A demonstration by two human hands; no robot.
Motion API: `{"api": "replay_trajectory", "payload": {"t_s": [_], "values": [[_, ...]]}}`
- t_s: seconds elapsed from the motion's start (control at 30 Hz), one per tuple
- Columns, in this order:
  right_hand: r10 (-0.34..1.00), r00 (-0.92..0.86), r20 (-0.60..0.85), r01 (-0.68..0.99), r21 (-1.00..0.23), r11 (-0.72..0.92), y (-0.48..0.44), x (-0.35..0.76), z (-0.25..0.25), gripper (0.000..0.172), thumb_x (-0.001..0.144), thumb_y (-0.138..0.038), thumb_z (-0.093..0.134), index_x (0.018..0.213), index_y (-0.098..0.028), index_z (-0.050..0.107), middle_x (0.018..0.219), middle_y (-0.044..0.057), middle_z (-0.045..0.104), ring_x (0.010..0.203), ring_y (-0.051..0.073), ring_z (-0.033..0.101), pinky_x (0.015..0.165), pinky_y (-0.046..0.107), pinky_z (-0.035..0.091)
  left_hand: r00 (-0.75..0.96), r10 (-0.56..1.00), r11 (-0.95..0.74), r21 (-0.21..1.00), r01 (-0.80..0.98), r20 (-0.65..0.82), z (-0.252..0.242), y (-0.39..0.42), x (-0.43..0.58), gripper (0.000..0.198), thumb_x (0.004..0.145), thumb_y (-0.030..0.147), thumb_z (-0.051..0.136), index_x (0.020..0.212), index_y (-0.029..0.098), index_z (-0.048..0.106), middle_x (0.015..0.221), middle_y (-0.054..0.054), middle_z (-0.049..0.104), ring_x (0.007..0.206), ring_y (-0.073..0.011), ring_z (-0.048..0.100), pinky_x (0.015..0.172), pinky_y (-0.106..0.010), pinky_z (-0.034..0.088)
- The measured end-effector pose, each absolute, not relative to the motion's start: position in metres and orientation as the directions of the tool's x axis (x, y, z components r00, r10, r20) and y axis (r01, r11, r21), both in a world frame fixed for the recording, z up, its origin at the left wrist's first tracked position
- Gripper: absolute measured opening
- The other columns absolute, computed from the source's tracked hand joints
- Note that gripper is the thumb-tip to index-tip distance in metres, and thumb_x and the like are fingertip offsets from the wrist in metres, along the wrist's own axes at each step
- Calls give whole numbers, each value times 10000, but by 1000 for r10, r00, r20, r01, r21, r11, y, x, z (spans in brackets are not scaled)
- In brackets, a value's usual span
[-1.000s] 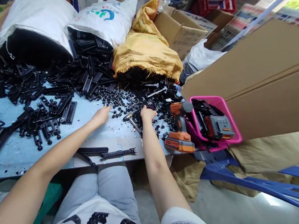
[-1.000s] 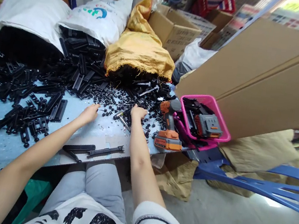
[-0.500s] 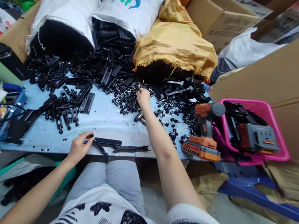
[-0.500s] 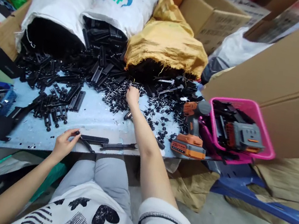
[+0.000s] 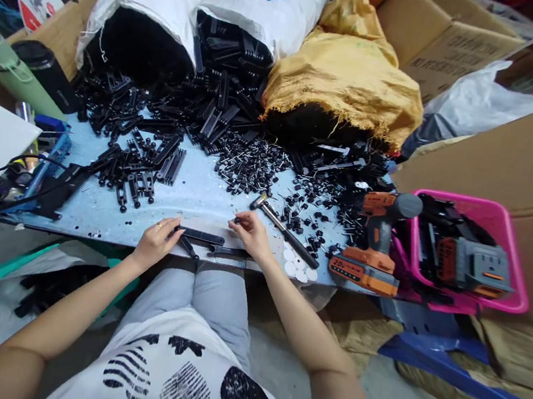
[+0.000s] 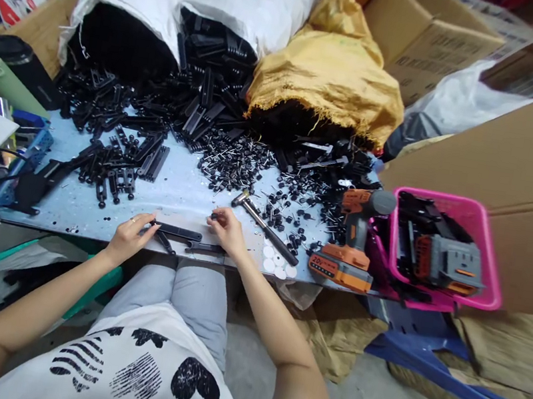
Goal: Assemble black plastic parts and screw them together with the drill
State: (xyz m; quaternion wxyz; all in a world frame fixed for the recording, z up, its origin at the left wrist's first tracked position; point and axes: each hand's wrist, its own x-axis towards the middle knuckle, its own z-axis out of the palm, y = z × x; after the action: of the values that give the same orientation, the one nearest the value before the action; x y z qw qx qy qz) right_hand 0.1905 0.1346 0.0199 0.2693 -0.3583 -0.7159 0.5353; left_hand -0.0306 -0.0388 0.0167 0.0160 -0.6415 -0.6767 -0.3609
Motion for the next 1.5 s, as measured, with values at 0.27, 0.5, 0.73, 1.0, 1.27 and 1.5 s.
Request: {"api": "replay_trajectory", "payload": {"t_s": [0.27, 0.5, 0.73, 1.0, 1.27, 1.5], "values": [[815, -538, 215, 294, -858, 421, 98, 189, 14, 312, 788, -484, 610, 920, -201, 605, 783, 37, 647, 678, 156, 627, 655, 297, 546, -37, 898, -149, 380, 913, 439, 7, -38, -37, 267, 920, 235, 438, 1107, 152, 610, 1029, -138, 692, 951, -224, 667, 850, -372, 556], [618, -738, 270, 311, -677, 667, 95, 201, 11, 247, 895, -411, 488, 878, -220, 644, 906, 76, 700, 819, 172, 671, 764, 309, 553, -16, 886, -155, 328, 932, 464, 8, -38, -38, 260, 917, 227, 436, 1091, 151, 614, 1014, -134, 696, 928, -213, 670, 836, -360, 549], [441, -864, 241, 320, -413, 853, 96, 212, 6, 390, 917, -460, 447, 1109, -167, 617, 1127, 144, 635, 1013, 195, 608, 841, 313, 504, 18, 900, -149, 271, 951, 435, 21, -32, -32, 271, 901, 255, 460, 1118, 171, 599, 1097, -136, 663, 1078, -253, 601, 932, -439, 464], [94, -995, 27, 92, -71, 993, 123, 220, 18, 571, 911, -560, 370, 1279, -145, 504, 893, 111, 604, 808, 196, 542, 700, 309, 395, 423, 884, -454, 149, 879, 200, 29, -8, -3, 450, 909, 361, 435, 1277, 107, 480, 1198, -178, 596, 1066, -256, 579, 871, -387, 451], [289, -955, -62, 292, -48, 955, 131, 227, 41, 676, 875, -685, 250, 845, -124, 626, 715, 88, 588, 630, 159, 528, 562, 256, 287, 203, 972, -220, 161, 962, 119, 46, 4, 7, 430, 925, 453, 377, 910, 109, 634, 817, -127, 668, 778, -216, 619, 646, -293, 449], [-31, -897, 441, -337, -637, 693, 72, 231, 120, 549, 939, -585, 191, 658, -198, 460, 511, -4, 412, 464, 124, 403, 489, 267, 274, 273, 862, -506, 709, 490, 426, 120, -43, 29, 559, 968, 451, 131, 674, 167, 512, 554, -30, 539, 524, -122, 520, 540, -238, 408]]}}
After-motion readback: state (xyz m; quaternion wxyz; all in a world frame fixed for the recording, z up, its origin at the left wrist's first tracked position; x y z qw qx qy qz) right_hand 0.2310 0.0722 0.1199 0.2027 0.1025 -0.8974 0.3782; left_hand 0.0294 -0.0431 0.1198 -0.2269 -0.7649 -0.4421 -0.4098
